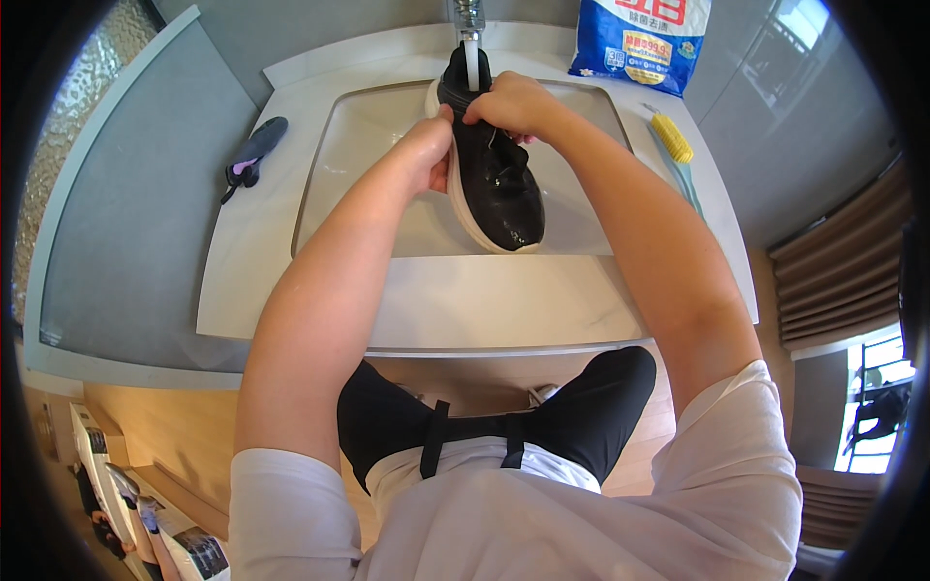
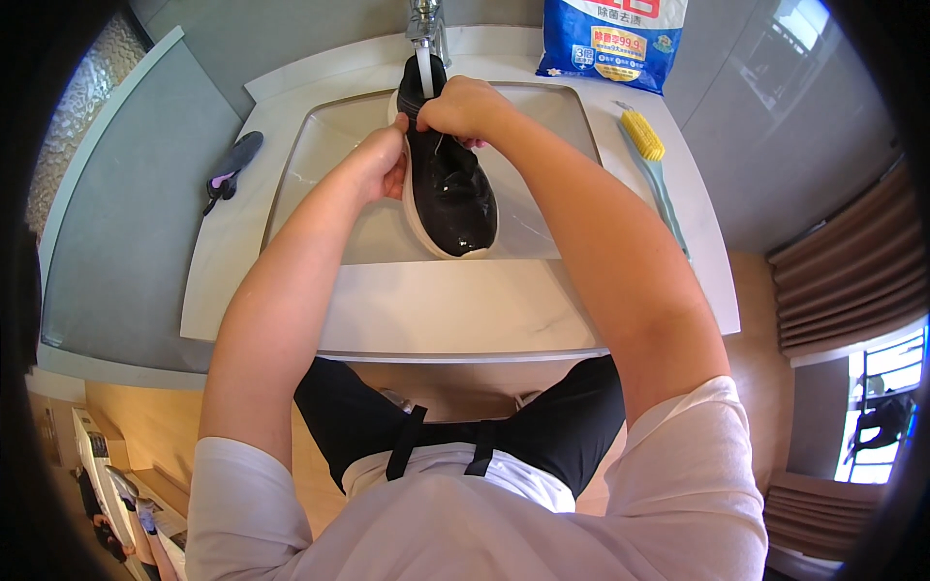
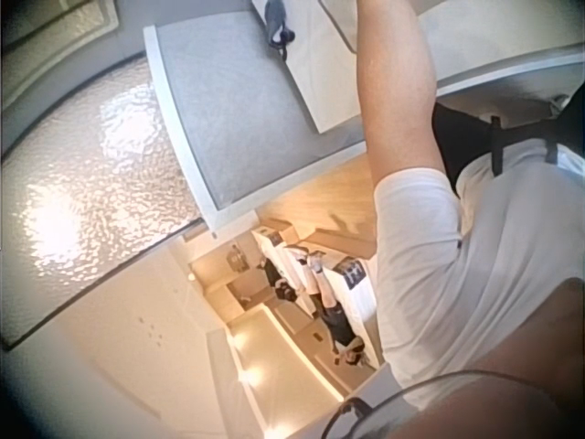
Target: The person washes a shoe in a sink. They rinse the shoe under water, scrub the outer surface with a brush, and apply detergent from a bag.
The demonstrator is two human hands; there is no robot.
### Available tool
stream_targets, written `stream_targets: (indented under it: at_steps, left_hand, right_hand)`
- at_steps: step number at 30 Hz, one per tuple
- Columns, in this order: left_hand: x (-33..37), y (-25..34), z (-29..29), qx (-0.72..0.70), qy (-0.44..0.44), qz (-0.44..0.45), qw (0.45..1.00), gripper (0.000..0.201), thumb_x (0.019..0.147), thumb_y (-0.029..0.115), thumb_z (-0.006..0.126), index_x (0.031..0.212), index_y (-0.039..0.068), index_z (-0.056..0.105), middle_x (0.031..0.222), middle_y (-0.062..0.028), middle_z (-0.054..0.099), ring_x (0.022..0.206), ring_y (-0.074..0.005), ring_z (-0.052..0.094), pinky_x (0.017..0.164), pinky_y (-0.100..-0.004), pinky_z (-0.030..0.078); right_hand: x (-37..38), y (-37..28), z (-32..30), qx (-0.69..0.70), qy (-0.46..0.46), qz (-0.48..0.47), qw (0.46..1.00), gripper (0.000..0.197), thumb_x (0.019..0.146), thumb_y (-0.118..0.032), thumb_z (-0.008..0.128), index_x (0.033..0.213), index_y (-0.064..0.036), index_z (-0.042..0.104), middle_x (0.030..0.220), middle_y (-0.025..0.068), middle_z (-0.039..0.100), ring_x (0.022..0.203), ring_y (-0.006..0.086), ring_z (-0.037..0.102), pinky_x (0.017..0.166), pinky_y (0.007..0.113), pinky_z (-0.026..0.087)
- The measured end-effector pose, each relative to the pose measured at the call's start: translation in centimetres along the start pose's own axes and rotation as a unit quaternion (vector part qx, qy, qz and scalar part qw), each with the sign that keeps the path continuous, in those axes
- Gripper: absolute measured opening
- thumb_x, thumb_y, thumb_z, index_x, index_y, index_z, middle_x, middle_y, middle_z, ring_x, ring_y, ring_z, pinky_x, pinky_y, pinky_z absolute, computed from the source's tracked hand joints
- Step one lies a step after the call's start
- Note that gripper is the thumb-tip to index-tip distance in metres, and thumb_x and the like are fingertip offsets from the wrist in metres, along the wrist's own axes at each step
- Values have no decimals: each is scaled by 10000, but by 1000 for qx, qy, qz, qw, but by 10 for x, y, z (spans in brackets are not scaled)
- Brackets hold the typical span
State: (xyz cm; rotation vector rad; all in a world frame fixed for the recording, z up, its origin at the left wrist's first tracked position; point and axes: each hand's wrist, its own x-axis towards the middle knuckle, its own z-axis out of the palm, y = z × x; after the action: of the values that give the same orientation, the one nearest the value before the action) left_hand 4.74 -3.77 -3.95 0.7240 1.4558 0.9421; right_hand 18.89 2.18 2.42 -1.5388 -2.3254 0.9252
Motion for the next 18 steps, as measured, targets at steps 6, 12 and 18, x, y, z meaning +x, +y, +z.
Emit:
stream_targets:
  at_steps: [6,12,18]
  left_hand:
    - [0,1,2,-9,-4,-8,1000,661,1031,612,286,1279,32,483,1109,-237,667,946,-375,700,766,-555,583]
    - [2,0,5,-7,-4,-16,1000,661,1029,618,285,1283,39,478,1095,-235,666,934,-381,694,766,-561,576]
    - [6,-3,3,-7,-21,-22,1000,664,1030,616,279,1330,46,441,1100,-246,663,940,-385,691,770,-563,570]
  right_hand:
    - [0,0,0,-7,-8,2,1000,389,758,-345,737,718,36,667,638,129,644,588,240,657,544,364,541]
    - [1,2,0,-13,-11,2,1000,389,758,-345,735,736,38,677,647,132,650,590,241,660,543,362,541]
    - [3,3,1,-25,-18,9,999,385,759,-336,733,765,45,681,669,136,657,593,242,662,545,366,540]
